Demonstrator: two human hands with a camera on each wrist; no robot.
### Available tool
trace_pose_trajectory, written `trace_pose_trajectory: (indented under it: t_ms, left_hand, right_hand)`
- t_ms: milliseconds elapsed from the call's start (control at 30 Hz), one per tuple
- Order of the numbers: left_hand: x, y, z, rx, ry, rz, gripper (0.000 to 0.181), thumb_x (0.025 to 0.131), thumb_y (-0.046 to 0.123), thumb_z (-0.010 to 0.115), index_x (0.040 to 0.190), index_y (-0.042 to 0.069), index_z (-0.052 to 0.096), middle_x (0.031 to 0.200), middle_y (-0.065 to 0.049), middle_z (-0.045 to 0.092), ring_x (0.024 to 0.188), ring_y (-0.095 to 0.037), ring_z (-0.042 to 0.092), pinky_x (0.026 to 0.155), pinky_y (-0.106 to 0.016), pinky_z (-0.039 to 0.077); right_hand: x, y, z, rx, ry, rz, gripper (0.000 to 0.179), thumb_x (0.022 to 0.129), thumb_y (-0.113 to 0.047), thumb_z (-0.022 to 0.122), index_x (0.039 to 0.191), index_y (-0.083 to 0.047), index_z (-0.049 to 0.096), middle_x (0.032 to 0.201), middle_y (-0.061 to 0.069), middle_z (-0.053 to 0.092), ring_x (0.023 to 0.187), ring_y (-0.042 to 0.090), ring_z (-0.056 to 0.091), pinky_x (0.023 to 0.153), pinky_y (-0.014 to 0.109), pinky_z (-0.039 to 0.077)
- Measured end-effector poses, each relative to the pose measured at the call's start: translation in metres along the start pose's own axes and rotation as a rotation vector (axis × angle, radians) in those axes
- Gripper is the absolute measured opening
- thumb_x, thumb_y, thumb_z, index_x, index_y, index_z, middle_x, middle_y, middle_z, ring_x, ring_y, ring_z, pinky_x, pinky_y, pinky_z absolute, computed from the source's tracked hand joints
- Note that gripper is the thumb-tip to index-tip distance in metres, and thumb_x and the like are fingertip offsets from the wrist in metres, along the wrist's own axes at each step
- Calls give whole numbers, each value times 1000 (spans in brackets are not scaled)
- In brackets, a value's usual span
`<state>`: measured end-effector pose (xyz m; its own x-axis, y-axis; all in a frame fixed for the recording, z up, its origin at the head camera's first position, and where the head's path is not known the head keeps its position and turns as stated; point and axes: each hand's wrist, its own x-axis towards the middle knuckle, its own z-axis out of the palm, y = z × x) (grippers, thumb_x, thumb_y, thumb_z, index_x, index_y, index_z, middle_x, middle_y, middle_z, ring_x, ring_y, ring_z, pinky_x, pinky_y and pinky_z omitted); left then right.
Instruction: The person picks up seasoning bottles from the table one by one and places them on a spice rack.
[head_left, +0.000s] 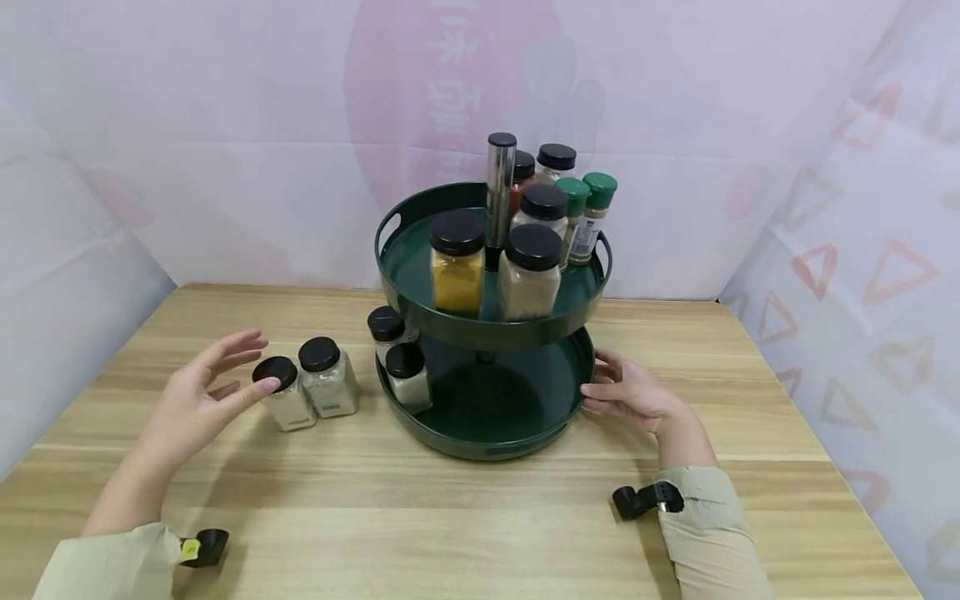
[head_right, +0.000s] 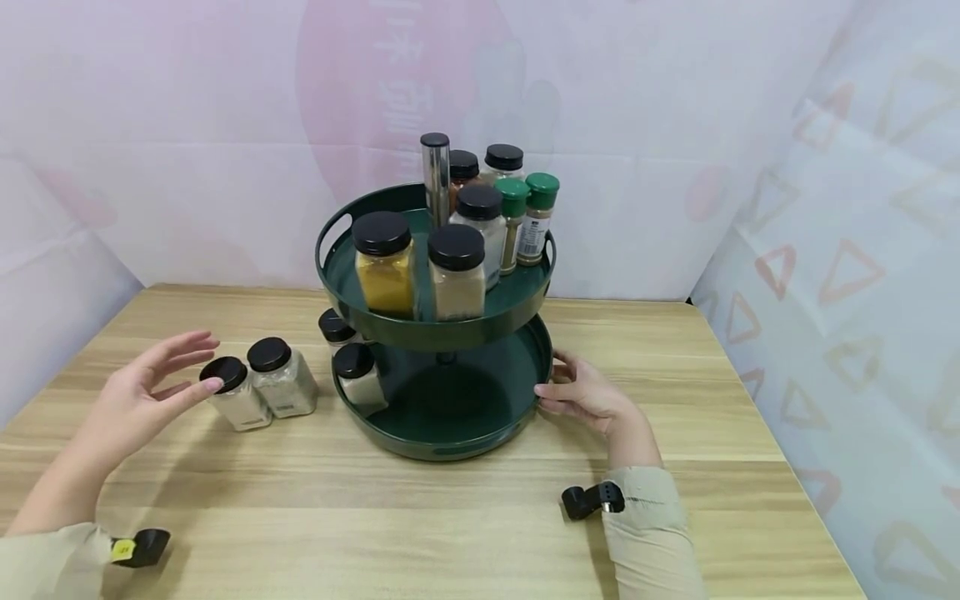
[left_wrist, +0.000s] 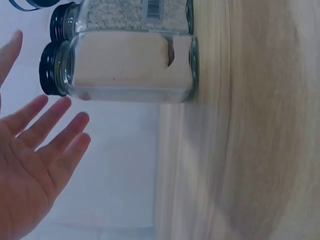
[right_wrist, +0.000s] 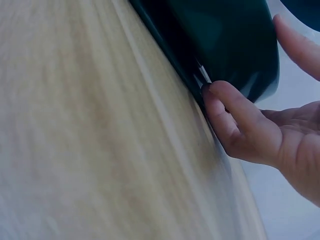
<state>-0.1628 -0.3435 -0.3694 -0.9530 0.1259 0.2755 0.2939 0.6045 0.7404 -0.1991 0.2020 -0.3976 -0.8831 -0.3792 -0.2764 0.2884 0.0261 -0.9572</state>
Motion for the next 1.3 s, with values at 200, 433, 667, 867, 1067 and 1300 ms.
trace_pose_trajectory:
  t_ms: [200, 433, 667, 867, 1067, 1300]
  left_hand:
    - [5, -9, -1, -15, -107, 20, 75, 89, 17, 75, 153, 26, 36, 143, 5, 51, 121, 15, 42, 89, 1, 39]
    - [8, -22, -2, 18, -182, 61, 75, 87, 15, 78, 151, 19, 39, 142, 11, 53, 118, 20, 39, 93, -14, 51]
    - [13, -28, 4, -57, -240, 128, 72, 86, 9, 77, 149, 6, 40, 143, 7, 46, 117, 22, 43, 89, -3, 46]
    - [14, -28, 6, -99, -252, 160, 71, 86, 4, 76, 148, 5, 41, 135, 22, 45, 111, 16, 54, 87, -7, 51]
    - [16, -27, 5, -112, -254, 189, 67, 85, 0, 75, 145, 4, 45, 128, 23, 51, 106, 12, 58, 82, -11, 55]
    - [16, -29, 6, -69, -219, 247, 57, 82, -3, 77, 134, 3, 54, 121, 23, 59, 106, 11, 60, 89, -5, 47]
  right_hand:
    - [2, 1, 1, 6, 7, -2, 89, 94, 6, 57, 158, -2, -4, 163, 26, 1, 117, 15, 53, 91, 24, 56]
    - [3, 1, 0, 14, 12, 0, 87, 94, 7, 56, 158, -4, -1, 163, 26, 3, 113, 14, 55, 90, 25, 57]
    - [4, 2, 0, 20, 18, -1, 87, 94, 6, 58, 158, -3, -1, 162, 27, 3, 112, 14, 56, 90, 26, 57]
    - [3, 2, 1, 28, 23, 3, 87, 94, 7, 57, 158, -3, -1, 162, 27, 2, 112, 14, 55, 90, 26, 57]
    - [1, 2, 0, 28, 19, -1, 86, 95, 6, 56, 158, -3, -3, 162, 27, 1, 112, 15, 55, 91, 25, 57]
    - [2, 3, 0, 16, 24, -2, 86, 95, 5, 56, 158, -3, -2, 162, 27, 4, 113, 16, 56, 91, 26, 57]
